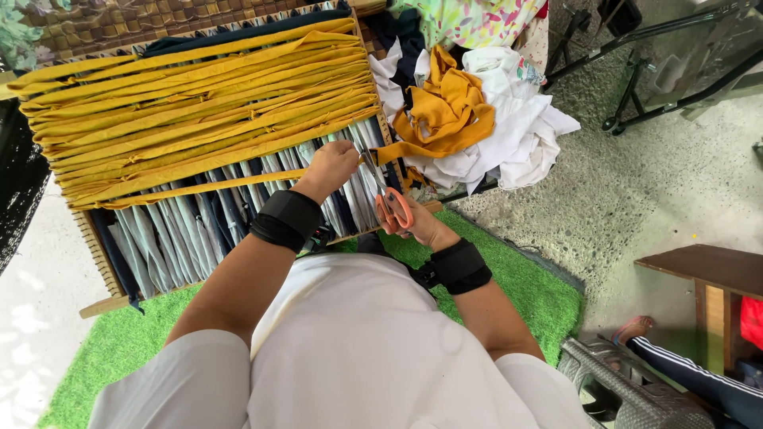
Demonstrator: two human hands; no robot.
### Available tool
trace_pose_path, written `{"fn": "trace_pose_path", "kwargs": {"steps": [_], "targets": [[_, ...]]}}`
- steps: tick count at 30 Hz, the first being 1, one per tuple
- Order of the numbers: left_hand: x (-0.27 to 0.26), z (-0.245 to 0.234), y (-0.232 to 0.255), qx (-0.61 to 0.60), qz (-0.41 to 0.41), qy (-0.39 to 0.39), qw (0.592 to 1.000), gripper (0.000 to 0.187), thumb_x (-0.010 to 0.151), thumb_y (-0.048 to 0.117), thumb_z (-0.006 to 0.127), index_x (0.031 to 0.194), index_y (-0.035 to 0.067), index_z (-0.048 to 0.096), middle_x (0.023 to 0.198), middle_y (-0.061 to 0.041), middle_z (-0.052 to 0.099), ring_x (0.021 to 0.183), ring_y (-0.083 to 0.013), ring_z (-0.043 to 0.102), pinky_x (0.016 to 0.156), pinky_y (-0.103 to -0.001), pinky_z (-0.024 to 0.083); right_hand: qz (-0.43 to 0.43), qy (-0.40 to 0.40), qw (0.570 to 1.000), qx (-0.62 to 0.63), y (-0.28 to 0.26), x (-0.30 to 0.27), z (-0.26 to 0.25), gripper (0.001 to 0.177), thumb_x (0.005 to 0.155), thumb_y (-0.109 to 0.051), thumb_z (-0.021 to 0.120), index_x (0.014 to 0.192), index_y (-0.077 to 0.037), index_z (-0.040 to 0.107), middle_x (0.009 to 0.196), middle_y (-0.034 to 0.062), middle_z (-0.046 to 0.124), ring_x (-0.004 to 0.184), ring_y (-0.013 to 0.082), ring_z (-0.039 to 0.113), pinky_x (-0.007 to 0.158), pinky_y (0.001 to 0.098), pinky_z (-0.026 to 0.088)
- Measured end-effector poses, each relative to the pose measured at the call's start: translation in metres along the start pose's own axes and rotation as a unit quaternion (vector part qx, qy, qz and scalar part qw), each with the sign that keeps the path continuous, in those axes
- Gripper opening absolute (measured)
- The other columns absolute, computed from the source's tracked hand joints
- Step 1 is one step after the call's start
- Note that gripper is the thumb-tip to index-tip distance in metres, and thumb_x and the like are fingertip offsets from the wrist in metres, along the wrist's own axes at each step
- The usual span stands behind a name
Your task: The person cuts yellow fabric strips from a wooden frame using scissors, then places the cut fabric onto a rack. The person repeatedly repositions the fabric on the frame and rack by hand.
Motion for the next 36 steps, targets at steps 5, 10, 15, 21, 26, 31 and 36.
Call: {"fn": "trace_pose_path", "kwargs": {"steps": [5, 10, 15, 21, 26, 31, 36], "targets": [[0.005, 0.007, -0.023, -0.005, -0.013, -0.004, 1.000, 0.032, 0.095, 0.025, 0.047, 0.088, -0.001, 0.065, 0.080, -0.020, 0.068, 0.073, -0.0364, 0.065, 0.073, -0.044, 0.053, -0.042, -0.006, 0.999, -0.027, 0.016, 0.003, -0.020, 0.046, 0.106, -0.053, 0.055, 0.113, -0.009, 0.064, 0.075, -0.0008, 0.059, 0.056, 0.0066, 0.046, 0.044, 0.0207, 0.026], [0.006, 0.007, -0.024, 0.038, 0.010, 0.023, 0.999, 0.026, 0.095, 0.024, 0.054, 0.103, 0.005, 0.070, 0.093, -0.021, 0.073, 0.088, -0.0395, 0.068, 0.082, -0.045, 0.054, -0.043, 0.066, 0.997, -0.003, -0.034, -0.023, -0.012, 0.047, 0.096, -0.056, 0.055, 0.113, -0.013, 0.066, 0.080, -0.0037, 0.064, 0.063, 0.0072, 0.061, 0.046, 0.0212, 0.034], [-0.010, -0.016, 0.016, 0.117, 0.099, 0.094, 0.984, 0.020, 0.088, 0.022, 0.067, 0.099, 0.006, 0.074, 0.092, -0.018, 0.074, 0.087, -0.0374, 0.069, 0.077, -0.046, 0.056, -0.120, 0.115, 0.984, -0.068, -0.040, -0.038, -0.054, 0.031, 0.100, -0.038, 0.061, 0.109, -0.008, 0.063, 0.082, -0.0037, 0.061, 0.067, 0.0074, 0.061, 0.055, 0.0218, 0.042], [-0.020, -0.019, 0.081, 0.090, 0.144, 0.062, 0.984, 0.015, 0.080, 0.019, 0.075, 0.086, 0.006, 0.075, 0.080, -0.012, 0.074, 0.075, -0.0281, 0.072, 0.070, -0.039, 0.057, -0.162, 0.220, 0.936, -0.223, -0.059, -0.089, -0.094, 0.019, 0.104, -0.019, 0.058, 0.107, -0.001, 0.065, 0.075, 0.0006, 0.058, 0.064, 0.0091, 0.054, 0.059, 0.0248, 0.044], [0.013, -0.005, 0.149, 0.048, 0.217, 0.042, 0.974, 0.015, 0.078, 0.014, 0.078, 0.086, 0.002, 0.074, 0.075, -0.010, 0.072, 0.068, -0.0206, 0.070, 0.067, -0.035, 0.056, -0.196, 0.266, 0.935, -0.127, -0.076, -0.121, -0.119, 0.019, 0.104, -0.020, 0.056, 0.110, -0.003, 0.063, 0.077, -0.0021, 0.061, 0.068, 0.0069, 0.056, 0.063, 0.0230, 0.046], [0.045, -0.010, 0.211, -0.024, 0.064, 0.021, 0.997, 0.035, 0.093, 0.037, 0.077, 0.093, 0.003, 0.069, 0.073, -0.005, 0.065, 0.058, -0.0146, 0.063, 0.057, -0.036, 0.054, -0.129, 0.379, 0.870, -0.288, -0.104, -0.134, -0.135, 0.030, 0.103, -0.029, 0.067, 0.097, 0.000, 0.062, 0.074, 0.0035, 0.061, 0.066, 0.0150, 0.056, 0.060, 0.0318, 0.046], [0.069, -0.019, 0.148, 0.091, 0.123, 0.060, 0.986, 0.023, 0.087, 0.027, 0.076, 0.090, 0.004, 0.071, 0.077, -0.009, 0.070, 0.069, -0.0217, 0.070, 0.067, -0.038, 0.058, -0.113, 0.477, 0.688, -0.535, -0.188, -0.112, -0.163, 0.033, 0.100, -0.043, 0.065, 0.106, -0.011, 0.069, 0.082, 0.0097, 0.072, 0.076, 0.0329, 0.070, 0.065, 0.0450, 0.052]]}}
Point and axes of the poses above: each hand's wrist, its own x-axis towards the middle knuckle, its own z-axis out of the palm, y = z × x, the point moved 7 cm from there along x, towards the middle knuckle
